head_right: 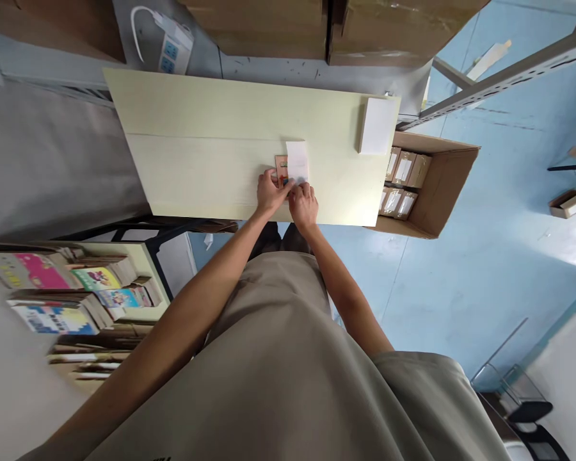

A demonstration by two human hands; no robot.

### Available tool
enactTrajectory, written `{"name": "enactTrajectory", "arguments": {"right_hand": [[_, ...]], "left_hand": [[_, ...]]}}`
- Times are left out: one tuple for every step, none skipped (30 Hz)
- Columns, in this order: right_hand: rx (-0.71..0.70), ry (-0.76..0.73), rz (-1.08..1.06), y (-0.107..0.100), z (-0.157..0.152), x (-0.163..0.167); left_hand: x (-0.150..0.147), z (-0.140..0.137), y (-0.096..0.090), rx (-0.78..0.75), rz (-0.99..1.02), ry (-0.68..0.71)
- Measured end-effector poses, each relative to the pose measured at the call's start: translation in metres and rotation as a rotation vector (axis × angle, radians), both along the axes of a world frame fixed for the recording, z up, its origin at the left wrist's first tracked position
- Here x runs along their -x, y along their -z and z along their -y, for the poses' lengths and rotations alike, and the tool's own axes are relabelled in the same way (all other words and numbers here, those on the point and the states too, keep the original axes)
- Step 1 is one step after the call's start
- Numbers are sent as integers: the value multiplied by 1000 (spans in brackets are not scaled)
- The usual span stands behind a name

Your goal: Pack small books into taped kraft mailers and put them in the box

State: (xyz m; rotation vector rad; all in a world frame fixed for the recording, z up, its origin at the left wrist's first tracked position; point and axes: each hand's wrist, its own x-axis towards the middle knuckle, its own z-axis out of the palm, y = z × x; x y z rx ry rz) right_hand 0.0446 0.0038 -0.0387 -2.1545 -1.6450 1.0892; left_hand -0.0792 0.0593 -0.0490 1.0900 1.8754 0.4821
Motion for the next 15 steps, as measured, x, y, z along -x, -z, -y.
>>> {"name": "enactTrajectory", "arguments": {"right_hand": [[-3,-5,-6,1,0,0],[-2,-15,-11,1,0,-1],[2,-29,-17,0,-1,-4],[3,-39,-25,-1,-3,-7],[-1,-40,-35,-2,-6,-12],[-12,-23,-42,-3,-10,-19],[-25,13,-48,-2,-17,-26],[-35,63,-52,-1,-25,-34],[-36,119,-56,1,-35,-42],[-24,166,-64,3,-47,-49],[1,199,-73,7,-59,-54],[33,218,-82,10,-72,-57],[66,226,-85,13,-84,-58],[100,229,-79,16,-95,-58],[133,225,-66,17,-105,-56]], "left_hand": [[-3,0,0,-7,-16,-4],[-5,0,1,-16,-25,-3],[-6,0,2,-25,-26,0],[-7,0,3,-33,-19,2],[-6,0,3,-39,-8,2],[-5,-1,4,-43,7,-2],[-4,-1,4,-43,25,-8],[-3,0,5,-41,45,-15],[-2,0,5,-34,63,-20],[-1,0,6,-23,74,-19],[-1,1,7,-10,73,-12],[-1,2,8,1,57,-1],[-2,2,9,9,28,14],[-2,2,10,12,-9,30],[-2,3,11,11,-45,49]]}}
